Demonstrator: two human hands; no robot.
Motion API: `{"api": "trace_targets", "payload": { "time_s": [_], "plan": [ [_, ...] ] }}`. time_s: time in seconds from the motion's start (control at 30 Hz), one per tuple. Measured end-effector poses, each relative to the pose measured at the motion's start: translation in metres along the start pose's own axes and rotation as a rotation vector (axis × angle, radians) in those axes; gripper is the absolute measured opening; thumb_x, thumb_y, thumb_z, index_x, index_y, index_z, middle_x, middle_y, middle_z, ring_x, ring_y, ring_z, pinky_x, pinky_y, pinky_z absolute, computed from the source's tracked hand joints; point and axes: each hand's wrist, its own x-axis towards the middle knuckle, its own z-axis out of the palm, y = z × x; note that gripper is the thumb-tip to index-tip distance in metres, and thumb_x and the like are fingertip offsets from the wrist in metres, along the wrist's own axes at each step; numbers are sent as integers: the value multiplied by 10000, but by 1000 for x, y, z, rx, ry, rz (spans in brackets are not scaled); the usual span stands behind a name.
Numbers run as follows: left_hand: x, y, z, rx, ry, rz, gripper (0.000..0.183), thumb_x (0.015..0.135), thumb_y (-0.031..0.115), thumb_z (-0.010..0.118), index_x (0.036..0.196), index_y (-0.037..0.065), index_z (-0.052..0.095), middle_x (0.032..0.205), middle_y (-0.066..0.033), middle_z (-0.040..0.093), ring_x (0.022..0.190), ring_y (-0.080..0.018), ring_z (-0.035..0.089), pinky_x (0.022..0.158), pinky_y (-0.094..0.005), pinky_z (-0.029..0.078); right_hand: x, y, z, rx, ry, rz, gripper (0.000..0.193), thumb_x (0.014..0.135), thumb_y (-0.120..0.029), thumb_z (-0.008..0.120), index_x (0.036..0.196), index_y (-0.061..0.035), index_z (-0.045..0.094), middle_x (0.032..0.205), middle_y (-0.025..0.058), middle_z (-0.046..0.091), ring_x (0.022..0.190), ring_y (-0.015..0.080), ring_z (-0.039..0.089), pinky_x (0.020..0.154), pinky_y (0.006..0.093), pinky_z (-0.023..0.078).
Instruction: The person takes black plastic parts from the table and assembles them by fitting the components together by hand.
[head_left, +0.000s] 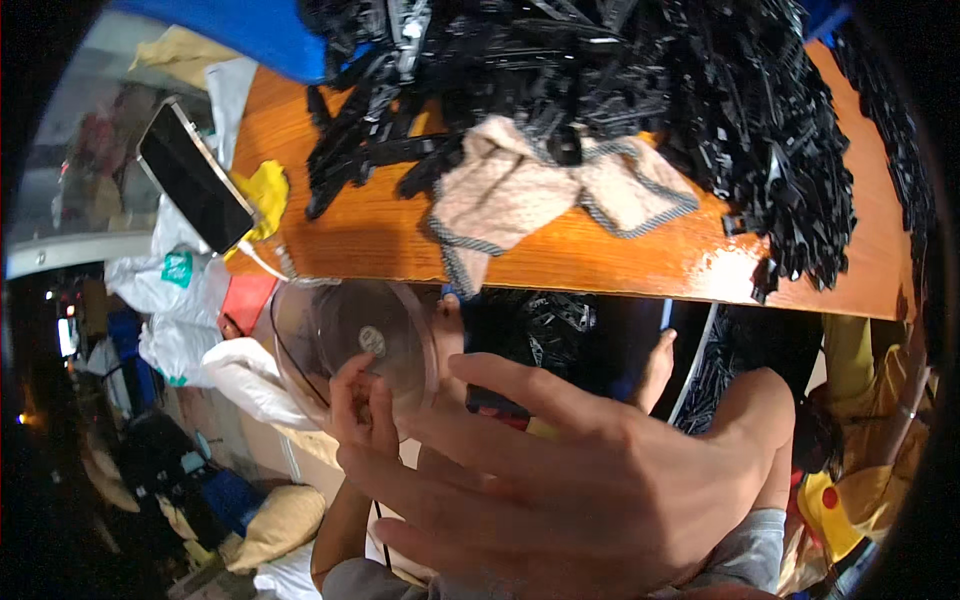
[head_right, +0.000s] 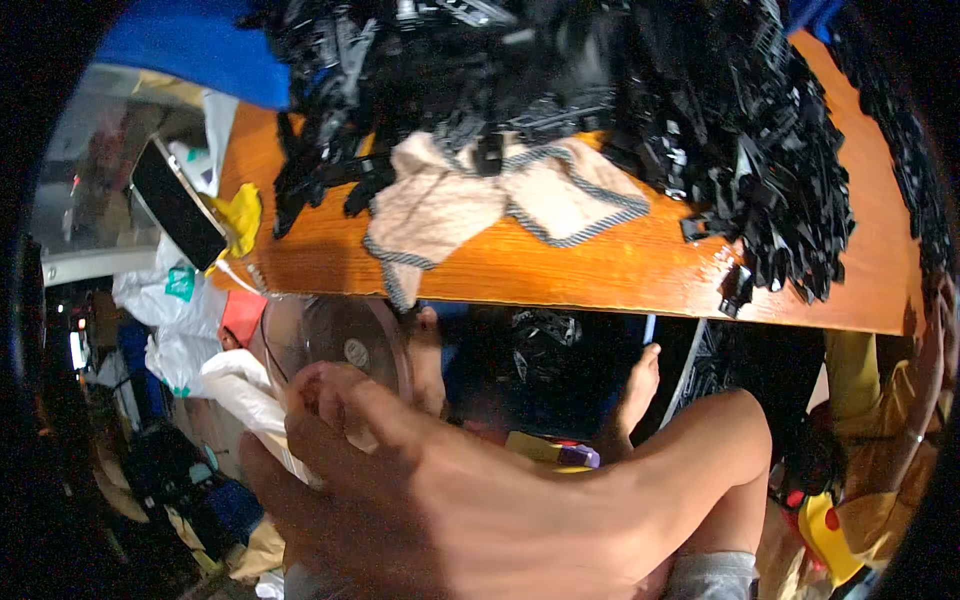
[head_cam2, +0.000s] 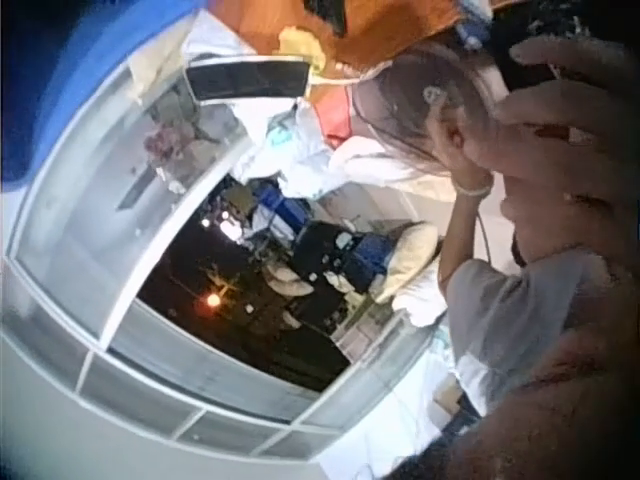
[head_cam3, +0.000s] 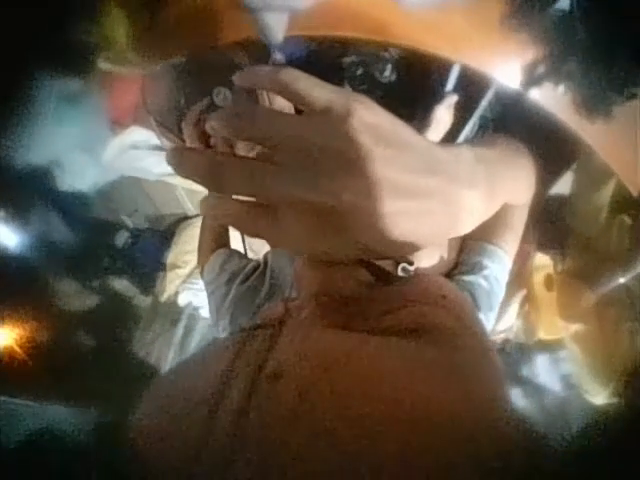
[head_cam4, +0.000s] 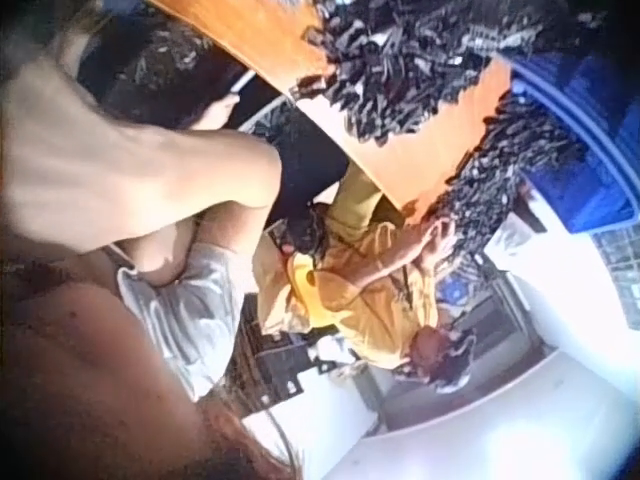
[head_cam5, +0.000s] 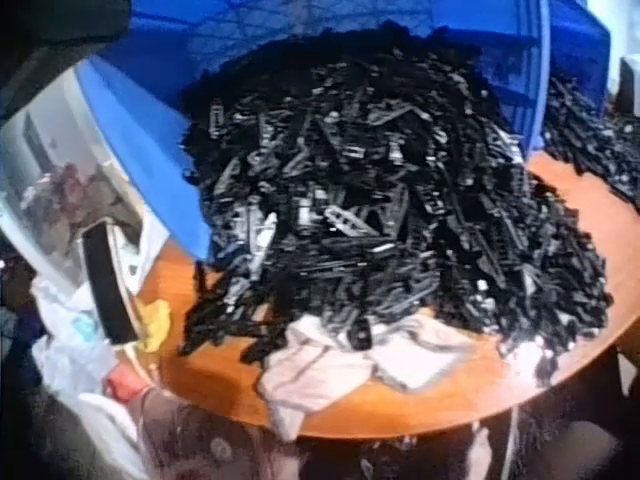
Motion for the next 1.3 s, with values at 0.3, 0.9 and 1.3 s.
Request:
{"api": "trace_targets", "payload": {
  "time_s": [0.3, 0.9, 1.3],
  "plan": [
    [46, 41, 47, 54, -104, 205, 238, 909, 23, 608, 1145, 2, 597, 826, -18, 575, 724, -79, 523, 628, -197, 422, -25, -3, 49, -1047, 425, -155, 256, 799, -164, 737, 1046, -120, 689, 1237, 85, 643, 1167, 265, 595, 990, 428, 473],
    [129, 132, 181, 241, -306, 1182, 157, 805, -6, 658, 962, 9, 657, 892, -117, 604, 703, -285, 614, 614, -362, 505, -56, 32, 32, -1256, 502, 236, 423, 708, -166, 591, 1078, 34, 633, 1094, 115, 664, 988, 197, 643, 790, 324, 505],
    [129, 142, 242, 763, -184, 1519, 147, 724, 44, 616, 867, 25, 587, 825, -69, 505, 700, -187, 579, 551, -289, 510, -121, 100, -52, -1524, 1161, 472, 236, 758, -97, 594, 986, -78, 650, 1046, 93, 546, 945, 267, 494, 784, 387, 373]
  ]
}}
